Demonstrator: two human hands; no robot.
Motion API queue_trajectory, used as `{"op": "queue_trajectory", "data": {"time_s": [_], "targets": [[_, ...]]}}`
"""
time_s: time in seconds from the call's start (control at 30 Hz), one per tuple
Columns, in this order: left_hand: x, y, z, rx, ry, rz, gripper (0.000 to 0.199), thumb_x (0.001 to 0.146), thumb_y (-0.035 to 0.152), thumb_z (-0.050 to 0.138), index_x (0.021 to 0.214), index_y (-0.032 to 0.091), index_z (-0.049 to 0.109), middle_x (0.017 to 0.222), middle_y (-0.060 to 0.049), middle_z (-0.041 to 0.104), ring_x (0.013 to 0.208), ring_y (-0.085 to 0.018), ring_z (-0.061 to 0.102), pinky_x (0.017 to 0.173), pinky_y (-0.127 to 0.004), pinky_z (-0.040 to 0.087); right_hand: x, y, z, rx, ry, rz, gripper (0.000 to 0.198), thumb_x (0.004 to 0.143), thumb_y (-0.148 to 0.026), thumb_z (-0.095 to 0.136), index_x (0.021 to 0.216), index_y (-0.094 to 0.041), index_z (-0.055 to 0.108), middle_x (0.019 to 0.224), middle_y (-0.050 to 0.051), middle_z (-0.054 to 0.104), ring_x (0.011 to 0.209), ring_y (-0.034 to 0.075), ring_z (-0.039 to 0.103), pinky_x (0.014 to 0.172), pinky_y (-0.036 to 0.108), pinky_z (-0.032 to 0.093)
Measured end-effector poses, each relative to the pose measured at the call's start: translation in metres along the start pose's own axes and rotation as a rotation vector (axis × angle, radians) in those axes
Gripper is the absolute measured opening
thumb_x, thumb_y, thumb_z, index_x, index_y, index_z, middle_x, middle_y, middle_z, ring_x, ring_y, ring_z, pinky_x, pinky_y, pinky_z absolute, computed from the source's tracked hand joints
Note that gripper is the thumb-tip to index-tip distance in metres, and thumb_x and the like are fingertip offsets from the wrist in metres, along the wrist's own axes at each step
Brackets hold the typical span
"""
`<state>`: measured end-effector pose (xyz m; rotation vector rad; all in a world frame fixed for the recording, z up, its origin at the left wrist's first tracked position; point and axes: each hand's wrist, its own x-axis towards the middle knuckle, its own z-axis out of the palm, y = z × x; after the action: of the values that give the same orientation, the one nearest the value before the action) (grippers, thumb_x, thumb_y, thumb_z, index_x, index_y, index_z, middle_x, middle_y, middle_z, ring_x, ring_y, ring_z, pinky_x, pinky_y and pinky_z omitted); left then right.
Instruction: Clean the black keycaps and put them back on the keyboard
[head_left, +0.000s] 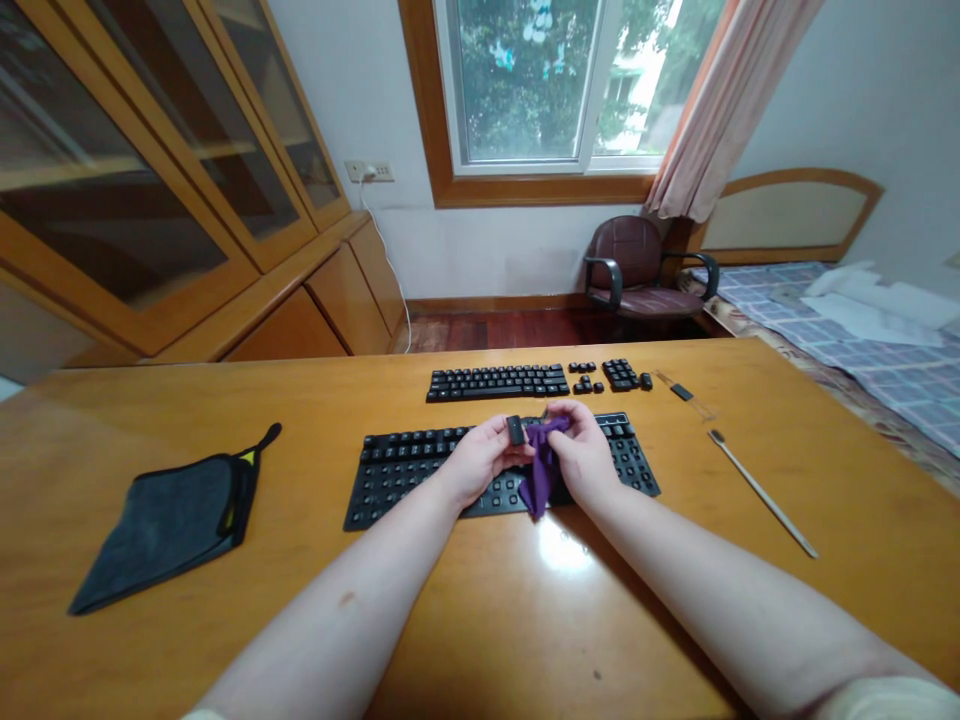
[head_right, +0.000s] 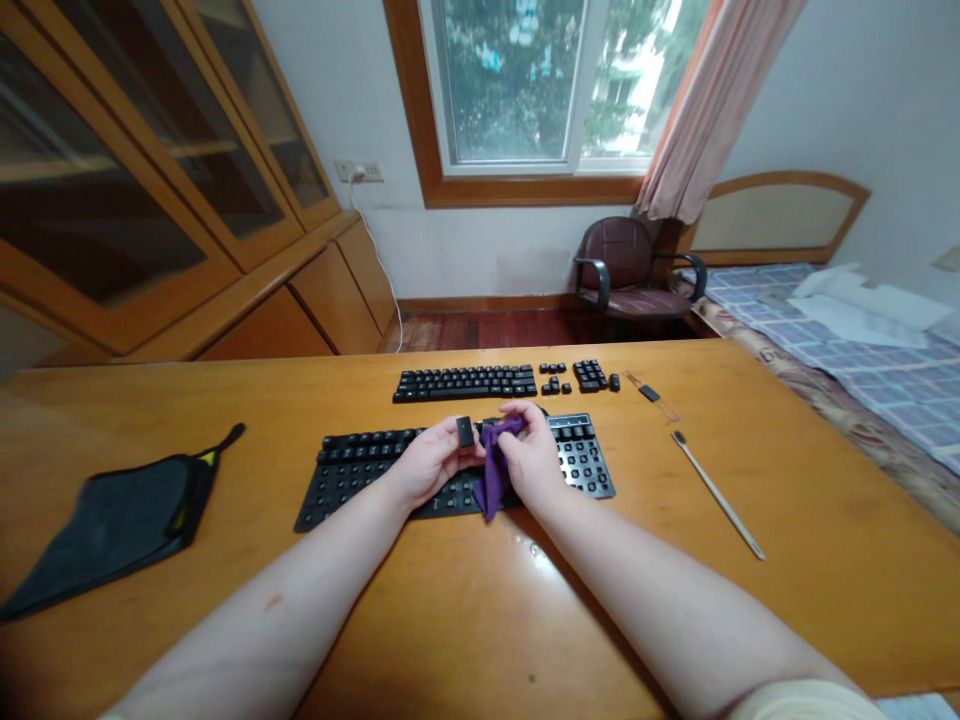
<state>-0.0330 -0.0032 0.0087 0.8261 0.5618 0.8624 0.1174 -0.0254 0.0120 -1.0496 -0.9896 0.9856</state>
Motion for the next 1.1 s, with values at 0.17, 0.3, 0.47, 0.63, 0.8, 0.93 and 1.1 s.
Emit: {"op": "queue_trajectory", "data": {"time_s": [0.17, 0.3, 0.47, 0.63, 0.8, 0.93, 1.1], "targets": [[0.0, -0.005, -0.002, -0.016, -0.033, 0.033, 0.028, 0.076, 0.037, 0.065, 0.089, 0.014, 0.06, 0.08, -0.004, 0.06, 0.07, -0.014, 0.059, 0.072, -0.03, 0.048, -0.002, -0.005, 0.003, -0.112, -0.035, -0.097, 0.013, 0.067, -0.022, 0.065, 0.079, -0.02, 0.063, 0.094, 0.005, 0.061, 0.087, 0.018, 0.058, 0.082, 0.034, 0.046], [-0.002, -0.008, 0.001, 0.067, -0.081, 0.018, 0.027, 0.078, 0.034, 0.064, 0.094, 0.013, 0.061, 0.082, -0.005, 0.06, 0.073, -0.014, 0.057, 0.072, -0.028, 0.045, -0.001, -0.004, -0.003, -0.237, -0.095, -0.144, 0.009, 0.073, -0.022, 0.063, 0.08, -0.021, 0.067, 0.083, 0.004, 0.064, 0.081, 0.018, 0.06, 0.079, 0.034, 0.048], [-0.001, -0.008, 0.0, 0.037, -0.036, 0.06, 0.023, 0.078, 0.033, 0.063, 0.09, 0.014, 0.062, 0.08, -0.003, 0.06, 0.074, -0.013, 0.055, 0.07, -0.026, 0.043, -0.007, -0.003, -0.003, -0.403, -0.172, -0.287, 0.013, 0.076, -0.02, 0.059, 0.081, -0.024, 0.07, 0.085, 0.004, 0.067, 0.083, 0.018, 0.061, 0.081, 0.035, 0.048], [0.0, -0.007, 0.0, 0.034, -0.038, 0.07, 0.021, 0.078, 0.033, 0.063, 0.088, 0.014, 0.062, 0.08, -0.003, 0.06, 0.076, -0.013, 0.055, 0.071, -0.025, 0.042, -0.01, -0.002, 0.001, -0.344, -0.144, -0.197, 0.009, 0.073, -0.023, 0.064, 0.081, -0.023, 0.069, 0.084, 0.003, 0.068, 0.081, 0.018, 0.062, 0.079, 0.034, 0.049], [-0.003, -0.008, 0.002, 0.181, -0.123, 0.038, 0.026, 0.079, 0.034, 0.062, 0.096, 0.014, 0.061, 0.091, -0.005, 0.061, 0.08, -0.015, 0.055, 0.074, -0.028, 0.041, -0.003, -0.001, -0.001, -0.157, -0.06, -0.008, 0.013, 0.069, -0.028, 0.068, 0.08, -0.02, 0.065, 0.077, 0.002, 0.067, 0.071, 0.017, 0.063, 0.071, 0.032, 0.051], [-0.003, -0.008, 0.002, 0.106, -0.106, 0.06, 0.026, 0.08, 0.033, 0.061, 0.098, 0.014, 0.061, 0.094, -0.007, 0.061, 0.085, -0.017, 0.055, 0.075, -0.028, 0.042, -0.005, -0.002, -0.002, -0.176, -0.113, -0.061, 0.01, 0.07, -0.027, 0.067, 0.077, -0.02, 0.066, 0.079, 0.003, 0.067, 0.076, 0.017, 0.062, 0.075, 0.032, 0.05], [-0.001, -0.006, 0.004, -0.01, 0.004, 0.088, 0.024, 0.077, 0.034, 0.064, 0.089, 0.015, 0.059, 0.083, -0.003, 0.06, 0.08, -0.015, 0.056, 0.075, -0.027, 0.043, -0.006, 0.004, -0.001, -0.202, -0.168, -0.064, 0.011, 0.069, -0.026, 0.068, 0.078, -0.02, 0.066, 0.08, 0.003, 0.066, 0.075, 0.017, 0.061, 0.073, 0.031, 0.05]]}}
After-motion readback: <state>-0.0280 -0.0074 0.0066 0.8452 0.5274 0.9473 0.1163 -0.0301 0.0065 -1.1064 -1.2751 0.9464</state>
